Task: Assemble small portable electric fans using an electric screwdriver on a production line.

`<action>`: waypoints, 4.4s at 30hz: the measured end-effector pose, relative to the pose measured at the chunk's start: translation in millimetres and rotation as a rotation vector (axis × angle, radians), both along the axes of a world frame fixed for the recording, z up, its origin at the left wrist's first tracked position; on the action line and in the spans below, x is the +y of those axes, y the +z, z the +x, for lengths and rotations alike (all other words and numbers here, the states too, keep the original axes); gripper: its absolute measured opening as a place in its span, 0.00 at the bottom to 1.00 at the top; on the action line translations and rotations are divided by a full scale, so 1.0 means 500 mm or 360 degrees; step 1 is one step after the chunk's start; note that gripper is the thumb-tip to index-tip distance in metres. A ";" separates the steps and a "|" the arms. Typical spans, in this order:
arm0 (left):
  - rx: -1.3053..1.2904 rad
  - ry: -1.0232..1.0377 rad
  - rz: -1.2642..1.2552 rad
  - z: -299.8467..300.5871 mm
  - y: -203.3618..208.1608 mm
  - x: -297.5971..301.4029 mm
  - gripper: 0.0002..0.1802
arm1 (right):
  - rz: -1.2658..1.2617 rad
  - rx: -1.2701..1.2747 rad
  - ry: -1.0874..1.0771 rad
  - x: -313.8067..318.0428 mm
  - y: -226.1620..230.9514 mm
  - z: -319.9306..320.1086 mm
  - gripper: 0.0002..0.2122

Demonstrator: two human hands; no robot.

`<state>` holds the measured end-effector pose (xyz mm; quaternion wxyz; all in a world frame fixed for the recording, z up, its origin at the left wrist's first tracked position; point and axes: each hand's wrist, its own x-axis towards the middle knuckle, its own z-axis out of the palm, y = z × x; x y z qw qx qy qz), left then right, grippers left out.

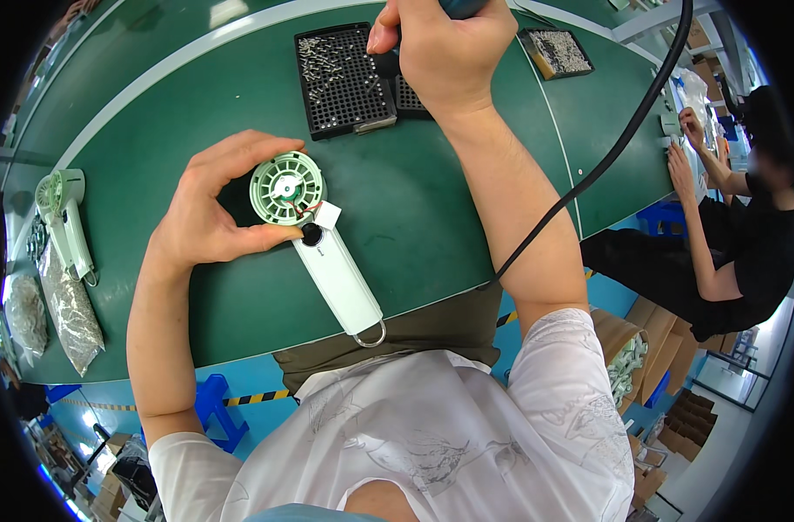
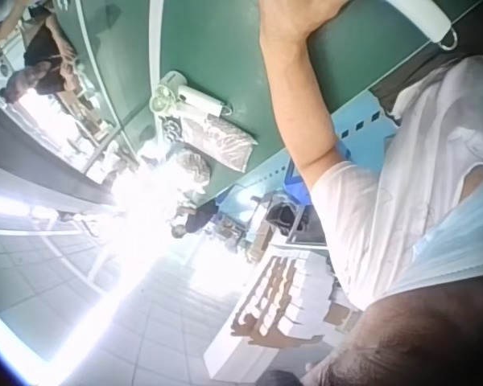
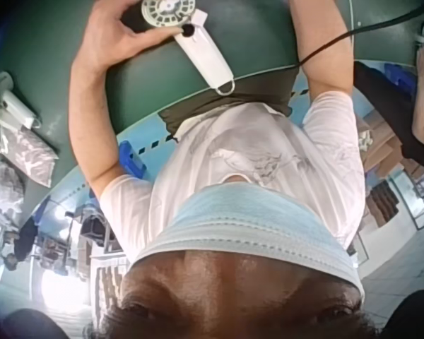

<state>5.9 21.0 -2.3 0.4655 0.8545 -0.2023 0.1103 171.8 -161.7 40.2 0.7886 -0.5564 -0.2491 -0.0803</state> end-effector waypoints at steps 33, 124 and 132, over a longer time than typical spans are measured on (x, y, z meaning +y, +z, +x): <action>0.0000 0.0003 -0.0013 0.000 0.001 0.000 0.36 | -0.0120 -0.0122 -0.0025 0.017 0.007 -0.010 0.07; 0.0021 0.0027 0.0048 0.004 -0.001 0.002 0.36 | -0.0003 -0.0072 -0.0014 -0.025 0.006 -0.024 0.08; 0.0014 0.0035 0.0039 0.004 0.002 0.002 0.35 | 0.0016 -0.0044 0.0040 -0.022 0.000 -0.022 0.07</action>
